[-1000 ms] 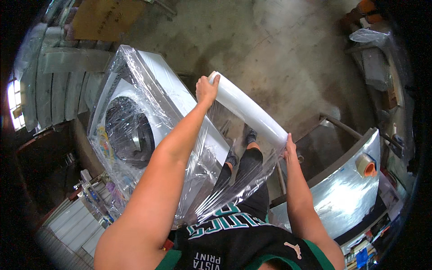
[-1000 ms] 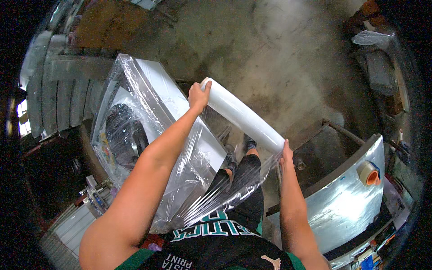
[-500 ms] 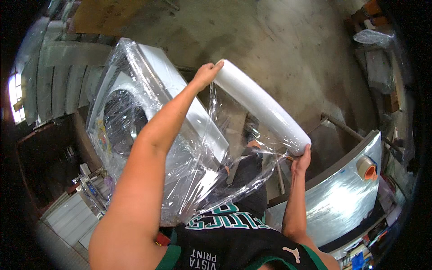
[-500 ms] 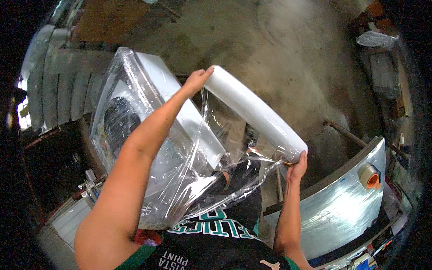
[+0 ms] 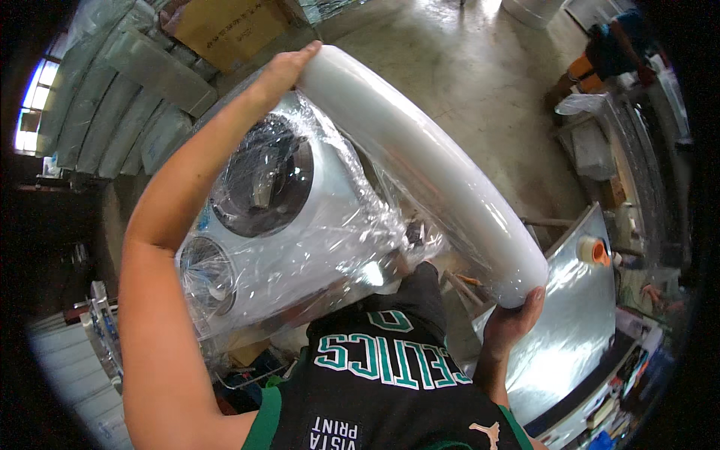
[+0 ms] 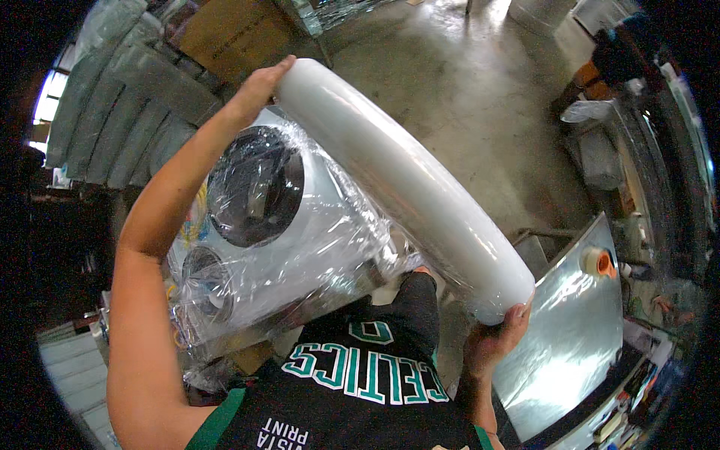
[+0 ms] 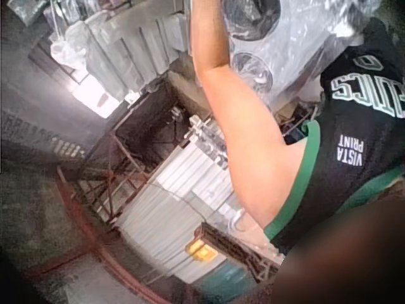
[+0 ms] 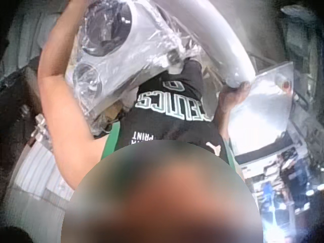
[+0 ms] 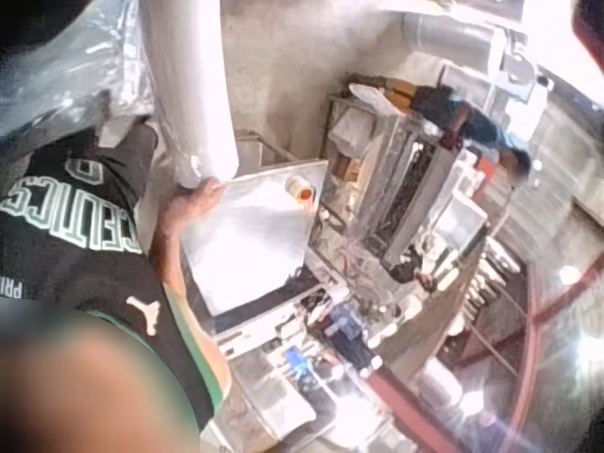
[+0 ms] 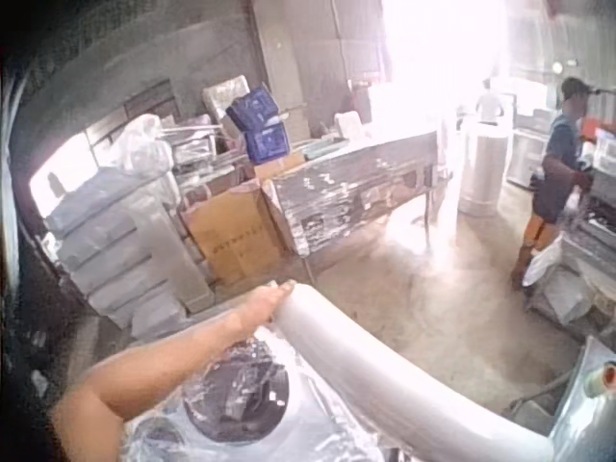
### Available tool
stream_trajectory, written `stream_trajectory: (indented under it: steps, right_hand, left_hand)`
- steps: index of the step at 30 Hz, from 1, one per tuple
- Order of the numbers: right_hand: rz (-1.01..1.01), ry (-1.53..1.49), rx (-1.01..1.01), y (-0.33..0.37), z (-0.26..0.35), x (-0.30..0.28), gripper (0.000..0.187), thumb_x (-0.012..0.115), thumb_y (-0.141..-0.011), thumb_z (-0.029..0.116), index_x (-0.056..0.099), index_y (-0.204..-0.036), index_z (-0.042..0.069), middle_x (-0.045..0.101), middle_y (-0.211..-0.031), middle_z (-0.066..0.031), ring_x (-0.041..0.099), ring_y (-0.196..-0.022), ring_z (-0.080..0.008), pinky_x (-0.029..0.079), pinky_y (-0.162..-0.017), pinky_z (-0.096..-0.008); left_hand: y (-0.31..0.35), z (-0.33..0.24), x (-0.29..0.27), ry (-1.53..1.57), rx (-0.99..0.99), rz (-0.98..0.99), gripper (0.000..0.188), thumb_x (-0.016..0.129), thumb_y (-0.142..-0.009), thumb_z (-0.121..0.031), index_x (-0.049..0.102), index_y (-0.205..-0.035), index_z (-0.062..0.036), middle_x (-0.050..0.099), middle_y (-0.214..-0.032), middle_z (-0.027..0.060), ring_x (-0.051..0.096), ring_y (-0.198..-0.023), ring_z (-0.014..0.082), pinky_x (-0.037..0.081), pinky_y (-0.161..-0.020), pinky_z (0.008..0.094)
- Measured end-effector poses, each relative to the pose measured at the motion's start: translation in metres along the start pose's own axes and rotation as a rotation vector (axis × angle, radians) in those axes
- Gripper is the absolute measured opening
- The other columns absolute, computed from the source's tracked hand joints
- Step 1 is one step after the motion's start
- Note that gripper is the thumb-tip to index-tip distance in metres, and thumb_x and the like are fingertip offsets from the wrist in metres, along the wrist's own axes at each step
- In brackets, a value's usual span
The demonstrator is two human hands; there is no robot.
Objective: The person wraps a stainless steel kitchen sink with plastic wrap. They unroll the film from a roll, pull it taut, and press it onto the sink surface, smoothing it with their hands to cover the entire unit.
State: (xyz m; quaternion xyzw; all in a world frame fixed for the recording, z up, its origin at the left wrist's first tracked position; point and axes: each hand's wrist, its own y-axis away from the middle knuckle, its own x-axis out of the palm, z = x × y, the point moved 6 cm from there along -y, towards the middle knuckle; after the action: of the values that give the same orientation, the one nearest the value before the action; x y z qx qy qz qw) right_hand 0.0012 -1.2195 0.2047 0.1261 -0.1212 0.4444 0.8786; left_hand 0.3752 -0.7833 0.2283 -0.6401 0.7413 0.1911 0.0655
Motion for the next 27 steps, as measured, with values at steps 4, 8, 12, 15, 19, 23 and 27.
stream_trajectory:
  steps: [4,8,12,15,19,23,27]
  right_hand:
    - [-0.065,0.104,-0.054,0.112,0.024,0.036,0.050,0.048,-0.108,0.036,0.050,-0.139,-0.004,0.059,-0.131,-0.0170,0.058,-0.121,-0.0248,0.043,-0.105,-0.0404]
    - [0.069,0.104,-0.096,0.198,0.028,0.073,0.052,0.061,-0.104,0.031,0.049,-0.140,-0.005,0.061,-0.128,-0.0127,0.058,-0.115,-0.0198,0.044,-0.102,-0.0330]
    - [0.038,0.326,-0.205,0.252,0.034,0.079,0.046,0.064,-0.103,0.025,0.053,-0.135,-0.005,0.063,-0.122,-0.0115,0.057,-0.110,-0.0166,0.044,-0.099,-0.0314]
    - [0.066,0.351,-0.219,0.288,0.036,0.077,0.043,0.066,-0.101,0.025,0.055,-0.131,-0.005,0.064,-0.118,-0.0096,0.058,-0.108,-0.0164,0.044,-0.098,-0.0313]
    - [0.179,0.366,-0.336,0.361,0.037,0.090,0.042,0.068,-0.100,0.023,0.055,-0.129,-0.004,0.065,-0.114,-0.0081,0.059,-0.105,-0.0170,0.046,-0.096,-0.0335]
    - [0.243,0.579,-0.377,0.458,0.023,0.108,0.044,0.062,-0.103,0.033,0.055,-0.124,-0.005,0.064,-0.113,-0.0203,0.063,-0.104,-0.0316,0.048,-0.094,-0.0399]
    - [0.348,0.629,-0.214,0.553,-0.009,0.120,0.047,0.053,-0.106,0.037,0.053,-0.125,-0.007,0.059,-0.114,-0.0284,0.059,-0.102,-0.0426,0.048,-0.092,-0.0469]
  left_hand:
    - [0.082,0.018,-0.082,0.005,-0.066,-0.016,0.063,0.056,-0.100,-0.059,0.069,-0.127,-0.0026,0.068,-0.120,0.0108,0.061,-0.112,0.0226,0.045,-0.102,0.0386]
    - [0.154,0.041,-0.155,0.058,-0.037,-0.057,0.062,0.056,-0.099,-0.060,0.069,-0.125,-0.0045,0.068,-0.118,0.0088,0.062,-0.107,0.0212,0.047,-0.098,0.0387]
    - [0.209,0.070,-0.185,0.089,-0.002,0.042,0.061,0.055,-0.100,-0.060,0.070,-0.123,-0.0054,0.069,-0.116,0.0061,0.063,-0.104,0.0182,0.048,-0.095,0.0366]
    - [0.237,0.095,-0.194,0.275,0.002,-0.012,0.057,0.052,-0.102,-0.059,0.072,-0.119,-0.0084,0.070,-0.110,0.0031,0.064,-0.101,0.0150,0.049,-0.091,0.0325]
    - [0.268,0.126,-0.215,0.424,0.001,-0.062,0.072,0.045,-0.099,-0.070,0.070,-0.118,-0.0047,0.072,-0.116,0.0063,0.065,-0.106,0.0213,0.047,-0.098,0.0383]
    - [0.295,0.132,-0.253,0.492,0.007,-0.067,0.075,0.046,-0.095,-0.076,0.073,-0.102,-0.0061,0.074,-0.098,0.0068,0.066,-0.095,0.0197,0.050,-0.090,0.0373]
    - [0.344,0.135,-0.296,0.452,-0.012,-0.133,0.074,0.050,-0.095,-0.074,0.070,-0.114,-0.0057,0.074,-0.101,0.0078,0.070,-0.090,0.0179,0.054,-0.086,0.0351]
